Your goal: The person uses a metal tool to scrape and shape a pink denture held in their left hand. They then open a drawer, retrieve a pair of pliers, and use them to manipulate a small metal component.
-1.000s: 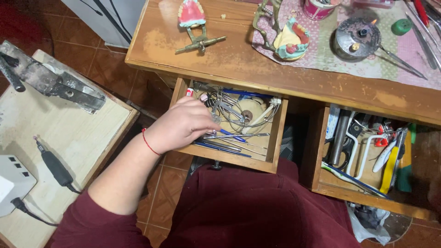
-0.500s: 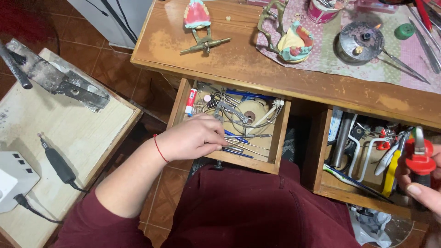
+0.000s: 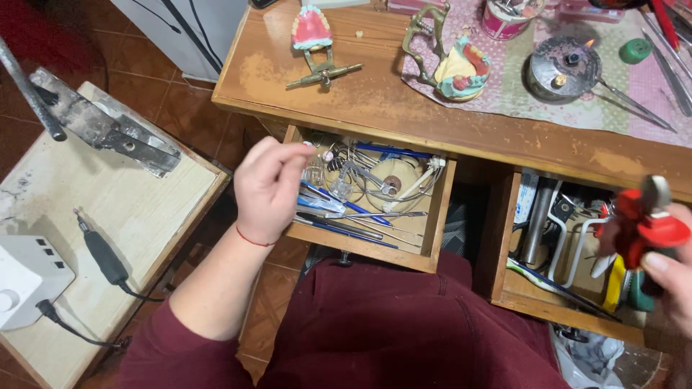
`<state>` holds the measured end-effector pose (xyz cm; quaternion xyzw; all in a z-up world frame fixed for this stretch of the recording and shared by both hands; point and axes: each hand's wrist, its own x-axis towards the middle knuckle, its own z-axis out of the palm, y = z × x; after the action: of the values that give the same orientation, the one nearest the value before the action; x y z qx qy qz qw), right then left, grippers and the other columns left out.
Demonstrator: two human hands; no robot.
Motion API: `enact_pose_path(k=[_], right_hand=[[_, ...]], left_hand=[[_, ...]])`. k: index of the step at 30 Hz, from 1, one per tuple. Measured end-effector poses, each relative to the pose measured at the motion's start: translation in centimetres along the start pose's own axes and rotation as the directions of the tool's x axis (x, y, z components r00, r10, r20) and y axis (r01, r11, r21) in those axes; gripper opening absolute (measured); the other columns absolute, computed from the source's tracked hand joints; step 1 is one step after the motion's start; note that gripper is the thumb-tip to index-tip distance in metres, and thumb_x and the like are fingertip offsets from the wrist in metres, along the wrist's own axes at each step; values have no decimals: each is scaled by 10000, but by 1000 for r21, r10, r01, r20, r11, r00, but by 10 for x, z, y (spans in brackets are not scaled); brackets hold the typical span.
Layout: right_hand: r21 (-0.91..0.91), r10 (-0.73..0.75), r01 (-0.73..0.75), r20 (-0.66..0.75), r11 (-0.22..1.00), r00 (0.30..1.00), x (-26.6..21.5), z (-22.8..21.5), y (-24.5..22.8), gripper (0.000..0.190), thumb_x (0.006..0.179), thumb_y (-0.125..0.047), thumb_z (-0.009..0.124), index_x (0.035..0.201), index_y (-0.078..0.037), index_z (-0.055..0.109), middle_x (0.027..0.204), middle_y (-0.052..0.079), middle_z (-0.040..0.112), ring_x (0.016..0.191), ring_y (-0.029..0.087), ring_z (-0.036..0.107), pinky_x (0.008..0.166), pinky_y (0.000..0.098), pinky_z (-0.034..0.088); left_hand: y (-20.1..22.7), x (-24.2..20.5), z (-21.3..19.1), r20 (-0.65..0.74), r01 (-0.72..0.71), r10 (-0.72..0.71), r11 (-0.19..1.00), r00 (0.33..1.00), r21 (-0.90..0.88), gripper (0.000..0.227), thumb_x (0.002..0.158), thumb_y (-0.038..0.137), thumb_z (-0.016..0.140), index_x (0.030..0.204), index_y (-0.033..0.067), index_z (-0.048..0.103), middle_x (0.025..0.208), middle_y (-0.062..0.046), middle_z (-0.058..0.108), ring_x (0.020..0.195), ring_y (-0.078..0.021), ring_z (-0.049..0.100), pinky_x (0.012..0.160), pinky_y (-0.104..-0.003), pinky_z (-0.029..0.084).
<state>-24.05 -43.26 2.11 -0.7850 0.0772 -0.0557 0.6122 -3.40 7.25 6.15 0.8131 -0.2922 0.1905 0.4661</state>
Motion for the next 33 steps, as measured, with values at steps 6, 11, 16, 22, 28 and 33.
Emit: enact_pose_path(k=[6,11,16,22,28,33], right_hand=[[-118,2,15,143,993,990,36,45,-47,563,953,-152,503,1493,4,531,1185,169,692,1068,243,663,966,392,510],[112,26,-40,126,993,992,66,104,-76,301,967,-71,655,1235,19,553,1181,132,729,1015,235,748,912,397,591],[36,22,-28,167,999,986,86,152,-119,298,902,-84,707,1196,-30,717,1100,69,763,1000,156,710,936,332,552],[214,-69,28,189,976,980,85,168,-105,123,898,-49,741,1015,-15,726,1134,72,738,1036,169,684,959,360,545],[567,-94,58,34,822,995,88,163,-96,9,950,-18,683,952,-17,674,1240,122,666,1108,249,683,983,444,557],[575,-162,104,51,812,986,79,167,-90,21,950,-6,666,966,1,678,1254,138,652,1118,262,676,1000,459,558]], left_hand=[[-5,6,15,67,399,-478,638,876,-659,163,1054,72,599,1142,-19,702,1032,-23,737,869,-63,613,770,-216,499],[19,18,34,109,298,-298,723,948,-624,170,1056,76,608,1159,-31,692,1113,-56,737,1038,-101,668,963,-253,534],[58,31,44,121,195,-157,873,980,-448,162,1031,89,626,1121,3,730,1041,-35,736,974,-91,684,886,-252,551],[77,36,48,286,303,-176,814,942,-495,393,945,39,708,1326,48,612,960,-16,680,827,-61,636,749,-220,524],[53,35,61,354,434,-262,397,898,-809,495,928,-17,692,1384,12,503,982,-47,710,863,-73,677,788,-231,570],[41,29,68,298,435,-365,387,882,-813,226,1004,10,677,1213,-77,675,934,-77,741,827,-91,698,760,-248,583]])
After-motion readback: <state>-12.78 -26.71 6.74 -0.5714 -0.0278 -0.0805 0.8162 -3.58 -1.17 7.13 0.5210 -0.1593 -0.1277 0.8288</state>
